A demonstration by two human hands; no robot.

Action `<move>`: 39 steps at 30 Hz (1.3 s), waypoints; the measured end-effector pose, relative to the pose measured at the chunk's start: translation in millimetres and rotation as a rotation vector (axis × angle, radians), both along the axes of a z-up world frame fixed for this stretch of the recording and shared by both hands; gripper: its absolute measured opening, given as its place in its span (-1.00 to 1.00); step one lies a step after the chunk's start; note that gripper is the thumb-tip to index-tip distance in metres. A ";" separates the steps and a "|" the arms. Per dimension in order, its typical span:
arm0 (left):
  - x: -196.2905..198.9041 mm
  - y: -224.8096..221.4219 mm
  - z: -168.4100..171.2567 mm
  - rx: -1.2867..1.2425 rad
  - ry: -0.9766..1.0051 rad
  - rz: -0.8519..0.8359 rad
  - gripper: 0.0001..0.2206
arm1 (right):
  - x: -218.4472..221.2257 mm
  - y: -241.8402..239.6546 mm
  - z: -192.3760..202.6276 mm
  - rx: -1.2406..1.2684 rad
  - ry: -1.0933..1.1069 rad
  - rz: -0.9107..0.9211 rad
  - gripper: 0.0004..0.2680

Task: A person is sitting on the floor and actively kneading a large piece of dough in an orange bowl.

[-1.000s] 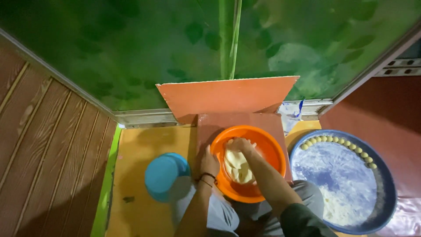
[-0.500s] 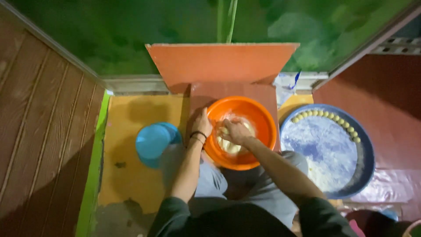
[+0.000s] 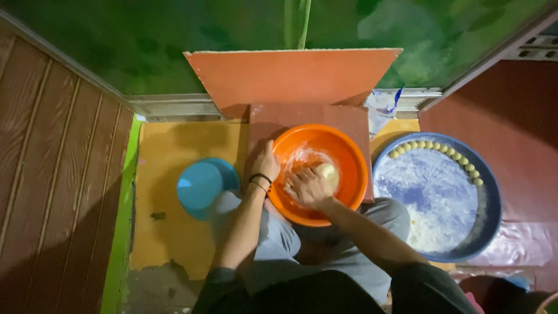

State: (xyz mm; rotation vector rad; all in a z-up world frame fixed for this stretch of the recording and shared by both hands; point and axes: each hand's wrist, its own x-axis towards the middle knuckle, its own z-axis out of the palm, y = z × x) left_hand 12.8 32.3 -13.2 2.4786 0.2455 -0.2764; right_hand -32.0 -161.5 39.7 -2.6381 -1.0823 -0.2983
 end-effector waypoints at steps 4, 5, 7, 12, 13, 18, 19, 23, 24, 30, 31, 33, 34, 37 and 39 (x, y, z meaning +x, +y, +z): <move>-1.1 -2.6 10.4 -0.057 -0.016 0.012 -0.50 | 15.2 -2.4 -44.5 -0.010 -0.105 0.061 -0.65; -5.6 -1.1 15.3 -0.064 0.014 0.024 -0.50 | 19.0 -1.3 -63.9 -0.002 -0.117 0.091 -0.62; -7.1 -4.3 62.9 -0.090 -0.004 0.039 -0.50 | 28.4 1.4 -52.4 0.083 -0.149 0.130 -0.66; -5.7 -6.2 -5.5 -0.022 -0.077 0.045 -0.50 | 44.7 13.6 10.8 0.198 -0.256 0.218 -0.73; -5.7 -7.2 -1.4 -0.027 -0.074 0.056 -0.50 | 47.8 16.1 9.7 0.230 -0.252 0.214 -0.72; 2.3 -8.7 0.1 -0.050 -0.149 0.056 -0.51 | 68.3 24.3 -7.5 0.272 -0.259 0.186 -0.73; 6.2 -8.9 -7.4 -0.029 -0.199 0.065 -0.51 | 69.9 24.7 -12.8 0.253 -0.251 0.146 -0.75; 17.6 -5.5 -19.2 0.010 -0.359 0.115 -0.48 | 79.9 28.0 -24.1 0.217 -0.221 0.035 -0.84; 7.7 -8.5 -4.9 0.010 -0.353 0.117 -0.48 | 80.6 31.8 -26.7 0.217 -0.215 0.036 -0.84; -63.1 -27.8 -16.5 -0.225 -0.236 0.323 -0.34 | 78.2 43.9 -22.3 0.286 -0.238 -0.288 -0.85; -72.1 -30.7 -12.5 -0.284 -0.208 0.367 -0.37 | 77.1 45.2 -29.7 0.215 -0.057 -0.406 -0.81; -77.0 -33.6 -12.0 -0.345 -0.182 0.415 -0.39 | 78.9 48.4 -34.7 0.144 0.124 -0.516 -0.73; -72.8 -33.4 -15.4 -0.416 -0.127 0.451 -0.40 | 81.5 50.3 -32.6 0.056 0.293 -0.575 -0.69; -55.5 -29.1 -16.2 -0.443 -0.047 0.460 -0.42 | 104.7 39.6 -26.5 -0.104 0.665 -0.603 -0.55; -42.3 -26.3 -12.7 -0.394 -0.021 0.431 -0.44 | 110.2 27.3 -4.2 -0.169 0.873 -0.573 -0.42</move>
